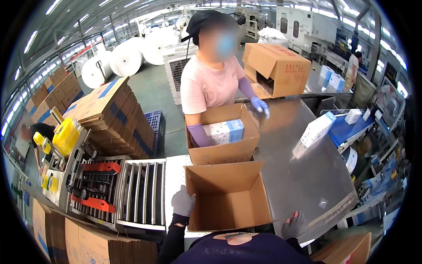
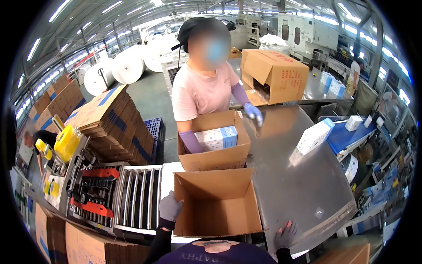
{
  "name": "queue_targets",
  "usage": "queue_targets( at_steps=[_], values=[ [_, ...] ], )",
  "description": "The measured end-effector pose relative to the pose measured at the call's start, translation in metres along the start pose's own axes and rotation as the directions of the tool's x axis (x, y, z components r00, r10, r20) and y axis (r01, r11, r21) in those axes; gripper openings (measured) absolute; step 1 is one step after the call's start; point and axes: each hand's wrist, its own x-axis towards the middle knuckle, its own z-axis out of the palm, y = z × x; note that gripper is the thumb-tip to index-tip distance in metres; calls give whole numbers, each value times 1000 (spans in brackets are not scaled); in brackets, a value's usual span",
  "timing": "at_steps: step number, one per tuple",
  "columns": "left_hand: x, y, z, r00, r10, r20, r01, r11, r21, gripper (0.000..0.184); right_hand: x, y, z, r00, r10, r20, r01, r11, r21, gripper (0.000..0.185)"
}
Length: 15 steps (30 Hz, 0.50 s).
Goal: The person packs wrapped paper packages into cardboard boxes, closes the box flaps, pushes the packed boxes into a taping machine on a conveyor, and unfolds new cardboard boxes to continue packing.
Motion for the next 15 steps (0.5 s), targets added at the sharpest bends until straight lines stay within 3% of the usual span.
queue_targets(
  at_steps=[7,10,13,14,15],
  values=[
    [4,0,0,1000,-26,-1,26,1000,-14,41,2,-10,-12,998,32,62,-32,999,-3,68],
    [6,-1,-1,1000,-23,-3,23,999,-27,45,2,-16,-23,996,41,82,-48,996,80,68],
    [8,-22,21,989,75,-124,-87,992,-87,52,6,-26,-32,978,126,166,-140,988,72,69],
    [8,-18,16,991,41,-127,-64,981,-182,40,4,-15,-14,990,107,88,-115,989,91,68],
    [6,-8,-1,998,-10,-63,-2,984,-180,40,0,-3,3,996,94,7,-94,990,103,67]
  ],
)
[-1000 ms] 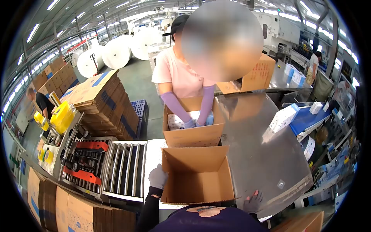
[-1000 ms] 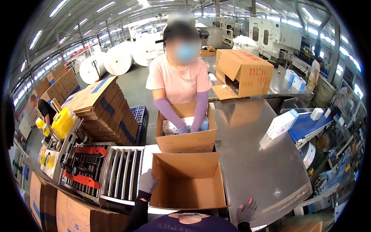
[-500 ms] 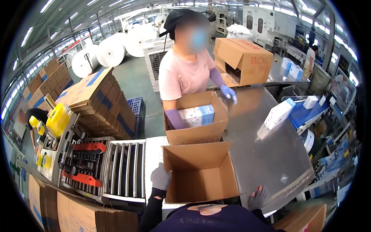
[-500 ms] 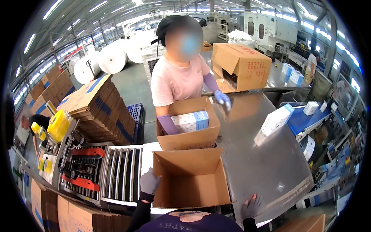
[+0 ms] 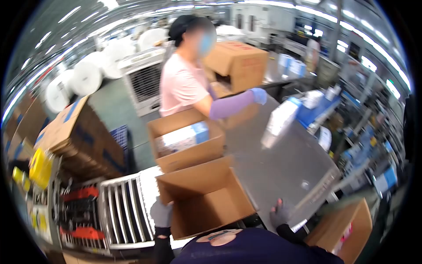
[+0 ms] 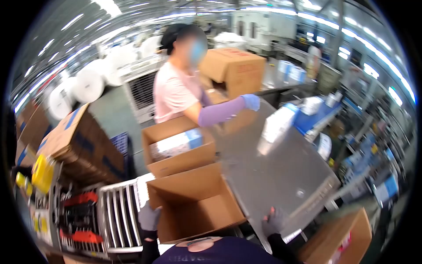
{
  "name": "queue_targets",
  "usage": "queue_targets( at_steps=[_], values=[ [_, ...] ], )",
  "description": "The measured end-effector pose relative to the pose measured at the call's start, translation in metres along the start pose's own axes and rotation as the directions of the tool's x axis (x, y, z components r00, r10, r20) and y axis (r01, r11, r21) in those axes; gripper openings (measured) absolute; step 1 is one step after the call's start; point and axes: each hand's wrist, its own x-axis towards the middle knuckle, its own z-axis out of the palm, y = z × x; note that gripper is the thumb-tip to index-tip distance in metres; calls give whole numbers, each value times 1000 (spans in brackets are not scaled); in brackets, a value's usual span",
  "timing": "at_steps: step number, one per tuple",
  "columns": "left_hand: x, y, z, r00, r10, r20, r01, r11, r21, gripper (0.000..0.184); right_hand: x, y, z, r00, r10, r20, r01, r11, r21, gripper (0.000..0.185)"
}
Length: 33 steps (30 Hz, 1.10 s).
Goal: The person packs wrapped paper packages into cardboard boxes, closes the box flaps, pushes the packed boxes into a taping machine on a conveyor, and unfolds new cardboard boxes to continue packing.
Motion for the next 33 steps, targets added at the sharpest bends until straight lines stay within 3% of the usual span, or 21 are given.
queue_targets(
  at_steps=[5,10,13,14,15,17,18,25,33],
  values=[
    [1,10,-5,1000,7,5,-7,998,-64,37,1,-10,-14,977,-169,-128,153,981,-123,59],
    [2,14,-7,999,28,40,-21,987,-162,42,2,-12,-16,984,-133,-120,115,983,-145,61],
    [1,18,-8,998,-16,68,23,994,-107,42,0,-6,-11,976,-151,-154,123,977,-173,61],
    [5,4,3,999,40,9,-38,992,-120,42,0,-5,-10,972,-164,-170,134,975,-175,61],
    [8,5,0,991,-54,120,67,992,-106,55,1,-6,-11,971,-160,-175,130,977,-172,61],
    [3,20,-26,967,-19,253,-4,996,91,64,-1,-9,-15,971,-155,-179,125,978,-166,61],
    [-1,18,-23,988,76,133,-76,997,-8,60,-1,-8,-15,972,-164,-170,129,972,-198,61],
    [-2,11,-22,971,216,101,-211,976,-61,65,-3,-3,-11,975,-167,-147,128,962,-243,59],
    [-5,13,-26,980,157,124,-159,987,5,69,-3,-8,-13,967,-180,-183,127,955,-269,59]
  ],
)
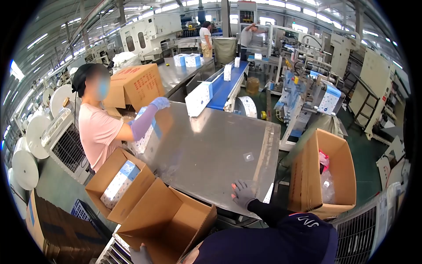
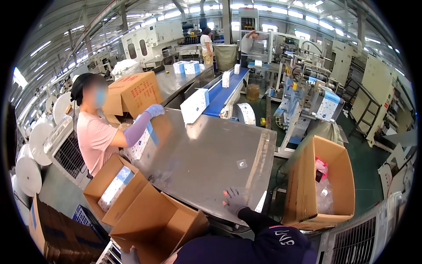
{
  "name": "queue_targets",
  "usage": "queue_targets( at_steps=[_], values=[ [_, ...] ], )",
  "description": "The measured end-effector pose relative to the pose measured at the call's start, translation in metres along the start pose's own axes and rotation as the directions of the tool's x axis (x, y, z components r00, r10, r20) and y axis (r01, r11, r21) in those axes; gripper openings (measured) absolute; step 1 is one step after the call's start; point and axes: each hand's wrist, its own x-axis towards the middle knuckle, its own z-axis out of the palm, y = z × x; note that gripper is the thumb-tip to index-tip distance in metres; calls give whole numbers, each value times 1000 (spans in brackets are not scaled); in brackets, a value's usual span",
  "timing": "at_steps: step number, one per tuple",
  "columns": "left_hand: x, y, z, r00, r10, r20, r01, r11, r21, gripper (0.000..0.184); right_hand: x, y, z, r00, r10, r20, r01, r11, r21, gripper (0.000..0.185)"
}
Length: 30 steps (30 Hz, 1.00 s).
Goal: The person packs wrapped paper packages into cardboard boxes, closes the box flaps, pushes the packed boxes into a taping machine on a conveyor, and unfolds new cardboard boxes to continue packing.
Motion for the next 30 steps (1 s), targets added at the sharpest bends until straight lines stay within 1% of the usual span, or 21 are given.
queue_targets(
  at_steps=[2,4,8,9,12,15,17,18,20,23,26,30],
  values=[
    [-1,-2,3,999,-5,-35,5,1000,16,70,3,-4,-6,999,-7,-31,8,1000,12,58],
    [2,-7,5,999,-14,-37,16,998,55,71,3,-2,-3,999,-28,-45,28,1000,0,56],
    [3,-8,5,999,-47,-21,49,996,70,74,1,-1,-5,998,-40,-51,40,999,13,54],
    [5,-9,5,998,-55,6,55,996,69,76,2,-2,-6,998,-36,-46,37,999,21,54],
    [3,-6,5,997,-42,-69,45,998,42,75,1,-3,-7,999,-23,-30,24,999,37,54],
    [5,-3,1,997,-70,-37,72,996,55,72,1,-3,-6,999,-23,-33,23,1000,5,55],
    [8,-5,-1,997,-75,18,75,997,30,70,2,-3,-3,998,-32,-53,29,998,-48,57],
    [9,-6,-2,996,-77,45,76,997,19,70,2,-3,-2,999,-26,-44,25,999,-38,57],
    [9,-4,-4,996,-79,35,79,997,15,68,2,-2,-1,1000,-12,-24,11,1000,-16,58],
    [9,-3,-5,997,-69,23,69,998,-5,68,1,-1,1,1000,-12,-7,11,999,-37,59],
    [11,-8,-2,997,-78,21,78,997,-10,67,2,-2,-1,1000,-9,28,8,1000,7,59],
    [13,-9,-3,996,-70,49,73,995,-64,68,2,-3,-3,1000,-11,14,11,1000,-16,58]
  ],
)
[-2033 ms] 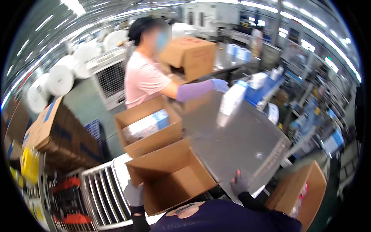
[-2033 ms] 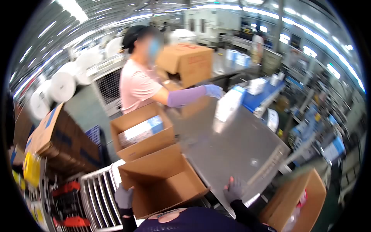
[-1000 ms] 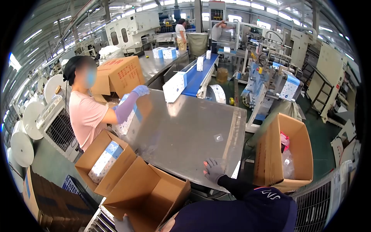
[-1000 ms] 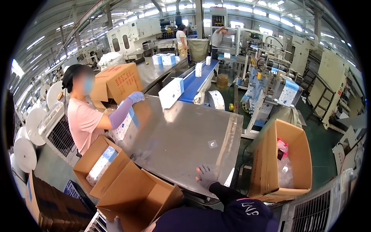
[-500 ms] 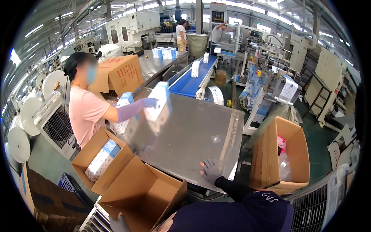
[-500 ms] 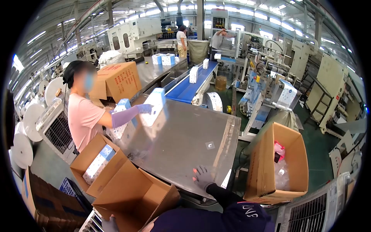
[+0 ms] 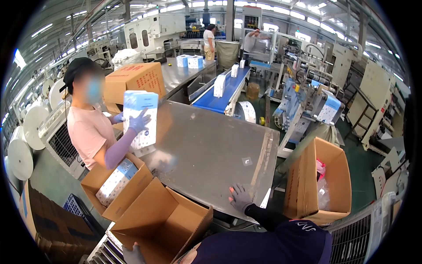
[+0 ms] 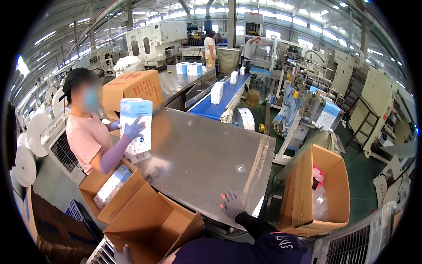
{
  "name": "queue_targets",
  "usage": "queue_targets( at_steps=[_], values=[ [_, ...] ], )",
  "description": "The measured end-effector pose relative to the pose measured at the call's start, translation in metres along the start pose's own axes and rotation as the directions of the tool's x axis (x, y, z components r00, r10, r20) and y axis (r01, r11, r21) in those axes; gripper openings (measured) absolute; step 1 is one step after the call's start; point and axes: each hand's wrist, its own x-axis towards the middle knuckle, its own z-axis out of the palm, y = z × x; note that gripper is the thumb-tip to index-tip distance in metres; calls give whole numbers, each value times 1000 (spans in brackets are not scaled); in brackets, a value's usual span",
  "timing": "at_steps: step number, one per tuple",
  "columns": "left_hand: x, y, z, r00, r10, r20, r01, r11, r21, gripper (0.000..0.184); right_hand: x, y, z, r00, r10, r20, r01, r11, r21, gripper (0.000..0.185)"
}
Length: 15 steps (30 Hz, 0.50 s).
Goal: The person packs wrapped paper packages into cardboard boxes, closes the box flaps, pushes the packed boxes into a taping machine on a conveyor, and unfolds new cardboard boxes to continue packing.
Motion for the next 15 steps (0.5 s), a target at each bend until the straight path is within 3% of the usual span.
queue_targets(
  at_steps=[15],
  values=[
    [-4,19,-6,994,-111,11,110,991,70,71,0,-2,-3,1000,-17,-4,17,999,28,55]
  ],
)
